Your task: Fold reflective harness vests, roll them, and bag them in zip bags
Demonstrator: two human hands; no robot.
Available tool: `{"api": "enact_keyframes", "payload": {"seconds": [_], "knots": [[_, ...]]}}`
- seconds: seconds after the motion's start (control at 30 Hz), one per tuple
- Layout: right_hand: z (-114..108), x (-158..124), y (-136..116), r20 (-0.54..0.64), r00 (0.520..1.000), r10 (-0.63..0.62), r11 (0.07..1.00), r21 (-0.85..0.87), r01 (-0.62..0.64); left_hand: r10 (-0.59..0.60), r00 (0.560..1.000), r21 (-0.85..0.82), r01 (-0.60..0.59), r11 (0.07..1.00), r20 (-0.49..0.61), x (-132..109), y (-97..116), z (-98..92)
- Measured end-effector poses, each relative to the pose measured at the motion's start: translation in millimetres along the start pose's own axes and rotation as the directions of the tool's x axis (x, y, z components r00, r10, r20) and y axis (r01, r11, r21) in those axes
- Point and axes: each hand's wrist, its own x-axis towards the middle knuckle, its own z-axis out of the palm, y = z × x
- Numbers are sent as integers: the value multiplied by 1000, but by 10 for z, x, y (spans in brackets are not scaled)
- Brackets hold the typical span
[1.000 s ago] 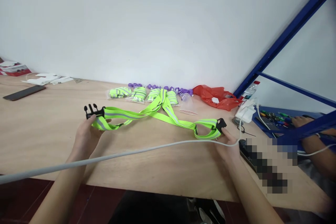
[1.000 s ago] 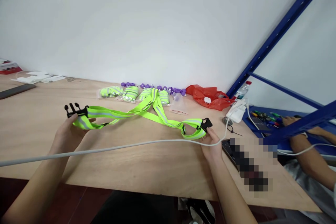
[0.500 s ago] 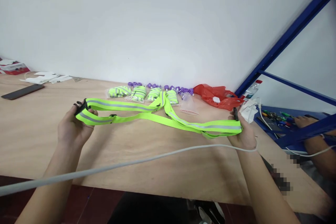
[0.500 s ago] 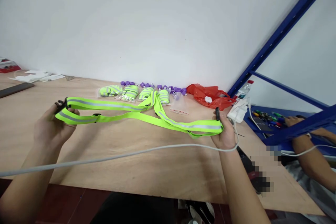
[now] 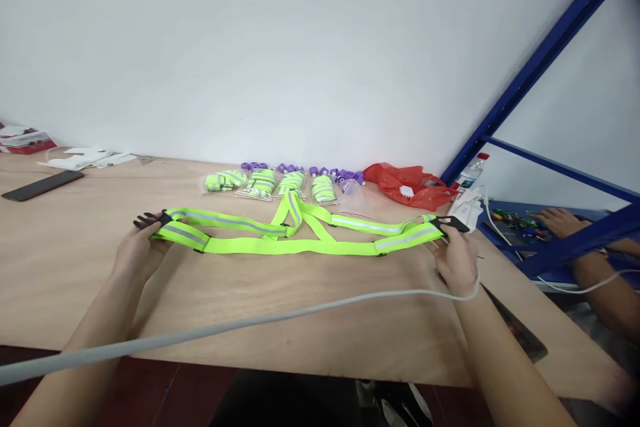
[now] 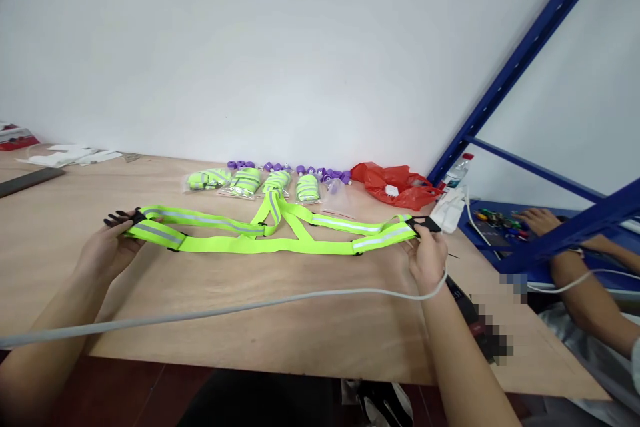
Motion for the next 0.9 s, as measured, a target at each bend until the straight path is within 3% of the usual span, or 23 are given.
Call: {"api": "enact_keyframes", "payload": {"seconds": [0.07,0.1,0.13,0.2,0.27,0.33,0.37,0.4,0.43,0.5,0.53,0.6,0.67,0.73,0.8,0.9], "knots": [[-101,47,59,-38,963,-268,916,-319,243,2,1000,102,1,995,-25,47,-11,-49],[-151,70,81,26,903,-429,784,-485,386,9,999,174,-3,985,-34,62,0,-72],[-194,88,96,137,816,-562,605,-604,518,26,999,247,-16,969,-39,67,22,-93],[-246,101,109,402,610,-683,243,-662,709,67,997,396,-48,917,-34,46,92,-112],[-226,71,98,594,439,-674,8,-588,809,162,986,650,-151,745,43,-18,173,-72],[-120,-14,68,720,333,-610,-115,-495,861,292,925,844,-349,407,242,-111,225,55],[-36,-81,50,765,298,-571,-140,-448,883,345,858,849,-472,238,380,-165,223,154],[66,-163,35,806,268,-527,-150,-399,905,402,762,787,-600,142,508,-224,196,271],[182,-259,26,846,240,-475,-149,-347,926,471,638,684,-723,95,609,-288,140,402],[436,-484,39,921,202,-334,-126,-256,958,502,377,422,-906,27,778,-439,-53,682],[563,-603,66,948,183,-262,-110,-217,970,441,268,305,-952,-15,857,-526,-179,821],[791,-825,161,977,157,-146,-77,-169,983,300,138,159,-986,-45,944,-710,-449,1076],[959,-992,291,989,124,-75,-51,-128,990,157,69,76,-996,-38,985,-877,-682,1278],[1047,-1085,413,993,112,-28,-27,-113,993,57,73,74,-997,-6,996,-986,-822,1405],[1060,-1115,487,992,129,2,20,-129,991,38,84,83,-996,26,996,-1021,-851,1443],[988,-1094,486,988,153,27,130,-155,979,94,58,54,-997,50,994,-963,-740,1358]]}}
